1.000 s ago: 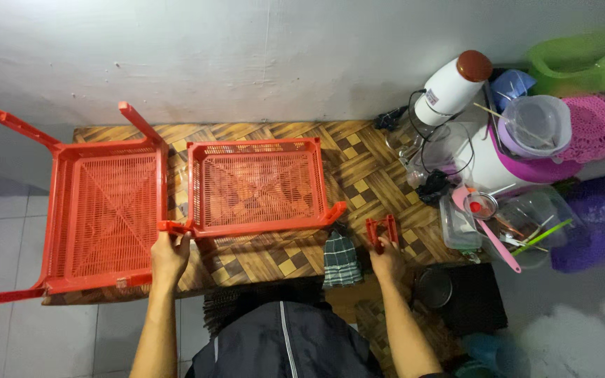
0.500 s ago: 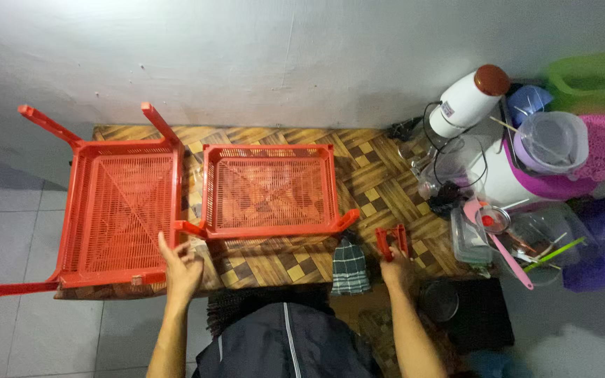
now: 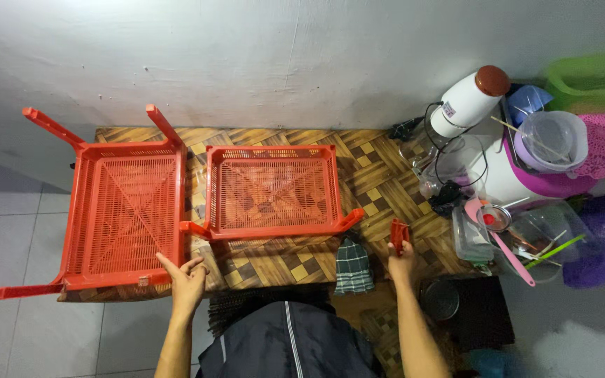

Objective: The person wipes red plastic chair legs with a cloth. They handle the legs one at a time, rotating them to wipe different sides, and place them back on the table after cleaning.

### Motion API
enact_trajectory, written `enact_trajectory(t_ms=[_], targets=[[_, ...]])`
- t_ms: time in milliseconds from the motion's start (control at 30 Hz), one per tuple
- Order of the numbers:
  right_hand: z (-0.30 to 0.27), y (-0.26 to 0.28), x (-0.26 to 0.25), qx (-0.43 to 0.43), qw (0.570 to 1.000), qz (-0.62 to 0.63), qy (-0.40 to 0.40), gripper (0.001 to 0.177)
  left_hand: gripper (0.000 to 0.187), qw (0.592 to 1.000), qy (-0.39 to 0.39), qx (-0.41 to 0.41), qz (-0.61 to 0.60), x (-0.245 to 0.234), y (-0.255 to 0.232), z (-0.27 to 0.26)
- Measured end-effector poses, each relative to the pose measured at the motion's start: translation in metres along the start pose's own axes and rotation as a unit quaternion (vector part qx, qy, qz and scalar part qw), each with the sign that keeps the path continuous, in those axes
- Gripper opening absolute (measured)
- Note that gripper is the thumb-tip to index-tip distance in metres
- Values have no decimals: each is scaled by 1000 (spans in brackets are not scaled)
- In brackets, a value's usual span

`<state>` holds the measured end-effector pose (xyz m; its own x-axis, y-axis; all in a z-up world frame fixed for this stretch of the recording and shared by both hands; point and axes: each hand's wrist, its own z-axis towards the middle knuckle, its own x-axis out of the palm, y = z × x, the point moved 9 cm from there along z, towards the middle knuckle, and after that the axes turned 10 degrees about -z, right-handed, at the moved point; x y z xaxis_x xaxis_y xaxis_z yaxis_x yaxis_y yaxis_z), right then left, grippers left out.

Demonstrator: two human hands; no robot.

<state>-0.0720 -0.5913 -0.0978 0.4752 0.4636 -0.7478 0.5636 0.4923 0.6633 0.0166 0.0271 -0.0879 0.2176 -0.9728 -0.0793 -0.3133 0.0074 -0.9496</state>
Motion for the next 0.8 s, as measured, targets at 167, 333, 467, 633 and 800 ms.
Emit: enact_trajectory(t_ms=[167,333,467,633,800], targets=[[-17,3,13,-11,996,-7,89,36,88,1000,-7,-10,28,8,27,-1],[-81,13,58,65,937,244,242,35,34,984,118,125,48,50,40,-9],[-112,42,76,45,903,321,281,34,30,974,208,49,68,99,43,-31],[-130,82,90,-34,885,317,338,27,34,954,279,18,103,157,-16,-53],[-142,122,107,-80,863,302,396,26,38,939,331,85,42,202,-82,-62]])
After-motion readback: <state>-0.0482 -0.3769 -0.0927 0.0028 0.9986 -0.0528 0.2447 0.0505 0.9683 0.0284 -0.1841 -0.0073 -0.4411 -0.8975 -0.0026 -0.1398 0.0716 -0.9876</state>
